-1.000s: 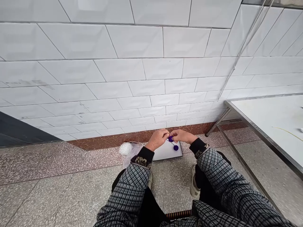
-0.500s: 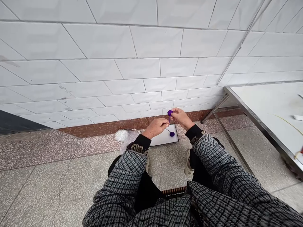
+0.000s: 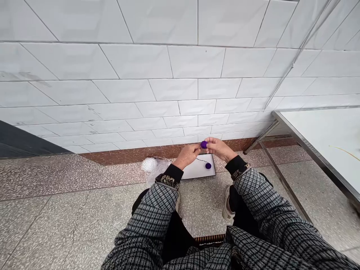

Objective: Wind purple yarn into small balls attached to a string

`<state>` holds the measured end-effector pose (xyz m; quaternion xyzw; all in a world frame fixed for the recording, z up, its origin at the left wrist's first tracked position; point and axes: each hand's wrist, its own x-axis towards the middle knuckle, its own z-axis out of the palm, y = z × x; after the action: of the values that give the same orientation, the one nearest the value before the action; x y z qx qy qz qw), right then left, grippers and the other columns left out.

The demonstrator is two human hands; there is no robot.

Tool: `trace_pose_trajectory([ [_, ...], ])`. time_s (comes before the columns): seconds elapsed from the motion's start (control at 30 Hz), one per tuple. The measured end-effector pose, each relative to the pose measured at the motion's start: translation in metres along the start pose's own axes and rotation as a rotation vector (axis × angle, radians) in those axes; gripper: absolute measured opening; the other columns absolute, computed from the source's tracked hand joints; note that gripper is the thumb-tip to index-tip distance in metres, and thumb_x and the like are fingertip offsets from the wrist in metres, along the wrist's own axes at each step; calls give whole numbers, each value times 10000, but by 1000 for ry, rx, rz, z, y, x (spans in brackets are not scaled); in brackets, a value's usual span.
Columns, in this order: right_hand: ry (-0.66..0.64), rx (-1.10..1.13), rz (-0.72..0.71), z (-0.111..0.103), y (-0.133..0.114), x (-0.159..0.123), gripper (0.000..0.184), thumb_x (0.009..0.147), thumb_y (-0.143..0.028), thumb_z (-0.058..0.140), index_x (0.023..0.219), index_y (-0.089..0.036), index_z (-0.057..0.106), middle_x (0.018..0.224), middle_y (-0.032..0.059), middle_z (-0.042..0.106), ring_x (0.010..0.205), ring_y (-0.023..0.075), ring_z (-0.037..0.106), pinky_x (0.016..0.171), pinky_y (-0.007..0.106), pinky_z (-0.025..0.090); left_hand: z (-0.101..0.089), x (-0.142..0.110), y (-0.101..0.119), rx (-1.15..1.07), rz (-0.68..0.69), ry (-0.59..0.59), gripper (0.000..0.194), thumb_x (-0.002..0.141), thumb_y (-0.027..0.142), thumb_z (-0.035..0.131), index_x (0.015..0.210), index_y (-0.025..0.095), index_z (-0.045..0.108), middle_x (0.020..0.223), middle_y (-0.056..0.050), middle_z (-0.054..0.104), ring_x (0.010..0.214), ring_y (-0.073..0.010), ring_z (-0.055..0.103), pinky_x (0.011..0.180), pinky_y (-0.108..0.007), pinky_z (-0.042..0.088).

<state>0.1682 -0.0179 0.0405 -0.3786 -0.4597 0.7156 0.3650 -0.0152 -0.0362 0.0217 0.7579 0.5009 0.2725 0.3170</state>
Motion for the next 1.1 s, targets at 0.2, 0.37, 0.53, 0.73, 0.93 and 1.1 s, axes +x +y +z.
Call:
trace_pose_trajectory([
  [0.2,215,-159,-56,-1,12,12,315,630,-180,667,935,-189,587,647,-74,582,529,80,501,555,233,425,5,-3,7,15,210,-117,232,895,200,507,677,171,582,699,-7,580,707,-151,520,686,-258,380],
  [0.37,28,-565,104,-4,19,10,169,613,-95,646,762,-166,613,613,-49,587,547,81,471,516,216,366,-5,-3,4,18,169,2,187,881,177,513,735,168,629,790,-40,637,758,-166,571,725,-269,412],
  [0.53,-148,-334,125,-3,12,4,210,621,-165,723,820,-145,656,651,-45,614,541,60,470,505,194,368,-8,-1,-3,-17,66,71,176,860,187,506,735,165,628,778,-31,649,747,-164,570,721,-268,422],
  [0.73,-99,29,138,-4,6,2,325,593,-200,843,837,-139,637,628,-30,624,536,58,536,538,182,434,-2,1,-2,-84,-18,39,228,904,255,463,789,160,636,733,-1,645,707,-148,552,681,-241,405],
  [0.93,39,188,69,-4,10,7,366,673,-155,773,1010,-168,631,614,-33,639,538,82,576,565,200,498,6,0,-1,-23,24,-43,240,914,255,464,843,153,668,805,-26,695,760,-167,595,713,-250,423],
  [1.1,136,41,25,-5,14,13,241,701,-182,725,899,-171,587,620,-35,643,535,88,580,575,224,517,10,-1,0,23,110,-143,223,901,223,474,783,157,651,786,-32,679,743,-165,591,710,-261,412],
])
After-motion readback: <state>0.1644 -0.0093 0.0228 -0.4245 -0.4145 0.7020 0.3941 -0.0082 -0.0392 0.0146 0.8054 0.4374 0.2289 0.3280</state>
